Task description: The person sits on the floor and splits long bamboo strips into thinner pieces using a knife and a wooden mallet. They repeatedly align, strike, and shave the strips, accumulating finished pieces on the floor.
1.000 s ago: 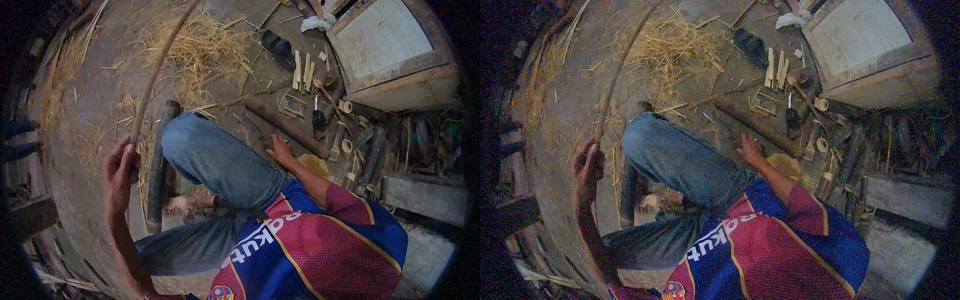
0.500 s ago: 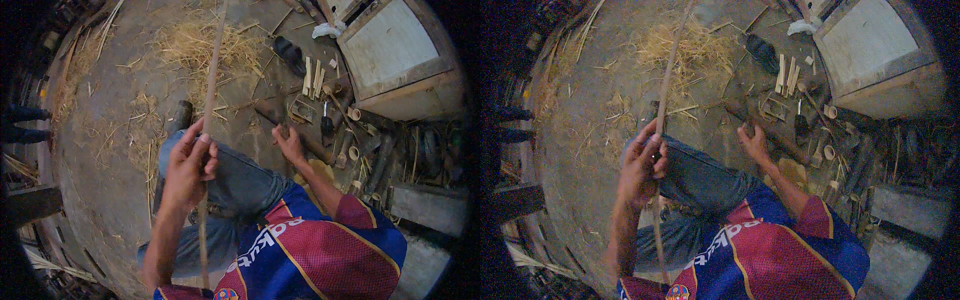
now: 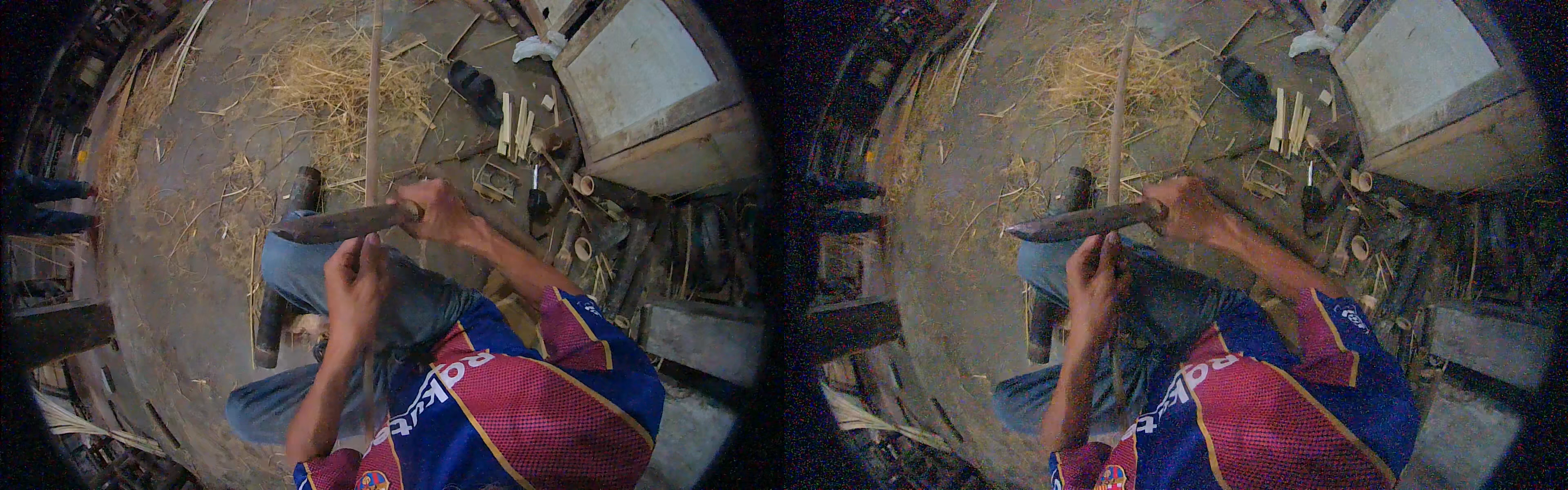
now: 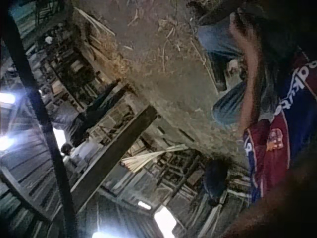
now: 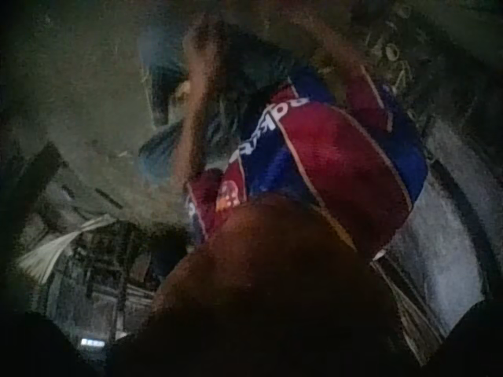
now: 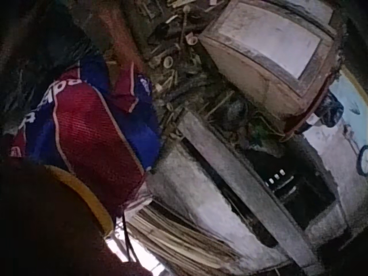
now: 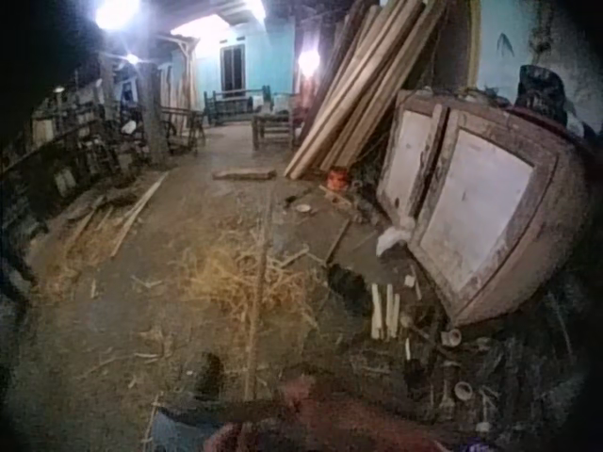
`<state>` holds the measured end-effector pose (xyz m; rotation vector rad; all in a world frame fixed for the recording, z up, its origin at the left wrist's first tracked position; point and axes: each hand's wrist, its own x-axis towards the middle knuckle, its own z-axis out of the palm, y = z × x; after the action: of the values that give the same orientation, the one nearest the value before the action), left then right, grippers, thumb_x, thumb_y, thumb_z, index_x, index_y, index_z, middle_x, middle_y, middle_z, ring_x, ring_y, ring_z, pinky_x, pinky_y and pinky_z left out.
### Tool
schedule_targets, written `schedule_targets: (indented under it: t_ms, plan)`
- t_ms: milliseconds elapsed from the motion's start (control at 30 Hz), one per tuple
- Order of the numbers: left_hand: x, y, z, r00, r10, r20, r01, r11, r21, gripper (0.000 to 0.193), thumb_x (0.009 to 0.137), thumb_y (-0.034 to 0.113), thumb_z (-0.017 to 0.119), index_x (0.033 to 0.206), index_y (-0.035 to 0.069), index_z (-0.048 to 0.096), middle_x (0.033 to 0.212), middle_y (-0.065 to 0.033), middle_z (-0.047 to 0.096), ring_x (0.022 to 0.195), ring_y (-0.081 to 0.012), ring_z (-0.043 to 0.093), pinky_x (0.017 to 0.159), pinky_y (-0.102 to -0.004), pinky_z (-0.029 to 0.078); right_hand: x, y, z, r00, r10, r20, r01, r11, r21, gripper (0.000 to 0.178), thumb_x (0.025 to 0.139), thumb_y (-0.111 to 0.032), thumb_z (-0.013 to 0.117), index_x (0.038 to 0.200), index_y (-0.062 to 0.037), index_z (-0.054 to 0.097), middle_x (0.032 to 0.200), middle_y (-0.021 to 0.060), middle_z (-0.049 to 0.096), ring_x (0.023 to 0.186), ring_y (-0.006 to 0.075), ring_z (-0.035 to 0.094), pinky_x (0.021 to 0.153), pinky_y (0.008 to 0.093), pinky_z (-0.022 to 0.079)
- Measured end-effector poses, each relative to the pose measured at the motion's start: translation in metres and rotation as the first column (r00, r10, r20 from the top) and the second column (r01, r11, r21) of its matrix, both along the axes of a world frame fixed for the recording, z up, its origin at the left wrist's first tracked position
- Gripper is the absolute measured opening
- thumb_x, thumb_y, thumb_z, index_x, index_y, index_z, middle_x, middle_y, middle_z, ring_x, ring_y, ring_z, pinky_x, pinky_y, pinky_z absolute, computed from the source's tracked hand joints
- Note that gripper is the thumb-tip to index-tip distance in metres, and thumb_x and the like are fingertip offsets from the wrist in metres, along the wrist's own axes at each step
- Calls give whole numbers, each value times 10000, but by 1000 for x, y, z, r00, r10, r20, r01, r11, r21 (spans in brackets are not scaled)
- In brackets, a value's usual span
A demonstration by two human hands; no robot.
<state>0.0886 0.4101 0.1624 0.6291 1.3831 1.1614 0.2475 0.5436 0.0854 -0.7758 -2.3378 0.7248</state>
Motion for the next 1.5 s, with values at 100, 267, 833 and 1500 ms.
schedule_targets:
  t_ms: [100, 267, 833, 1500]
  plan:
    - [0, -1, 9, 994, 63, 92, -61, 998, -20, 430, 1010, 203, 524, 1414, 64, 474, 739, 58, 470, 585, -21, 399, 481, -202, 322, -4, 14, -9, 992, -120, 40, 118, 992, 51, 235, 763, -208, 733, 931, -51, 685, 771, 144, 678, 676, 300, 667, 606, 379, 509]
    - [9, -52, 18, 993, -109, 36, 114, 977, -179, 464, 991, 245, 564, 1411, 63, 484, 724, 77, 454, 589, -33, 391, 494, -197, 311, 46, 111, -25, 774, -616, 149, 632, 734, -249, 223, 807, -223, 692, 948, -52, 709, 752, 147, 686, 634, 295, 655, 577, 364, 502]
    - [2, -105, 0, 978, 51, 201, 1, 968, -250, 464, 1000, 218, 545, 1438, 92, 454, 732, 59, 474, 562, -23, 380, 469, -183, 291, 33, 53, -32, 936, -221, 276, 252, 964, -84, 245, 735, -278, 710, 857, -67, 679, 747, 168, 675, 654, 331, 651, 594, 421, 492]
    - [2, -94, 17, 387, 8, -922, 51, 998, 30, 243, 936, 31, 553, 1168, 7, 623, 954, -214, 662, 848, -382, 661, 703, -401, 511, 8, -30, 13, 952, -47, 303, 90, 988, -128, 225, 729, -229, 724, 874, -74, 648, 763, 157, 643, 735, 337, 653, 610, 447, 495]
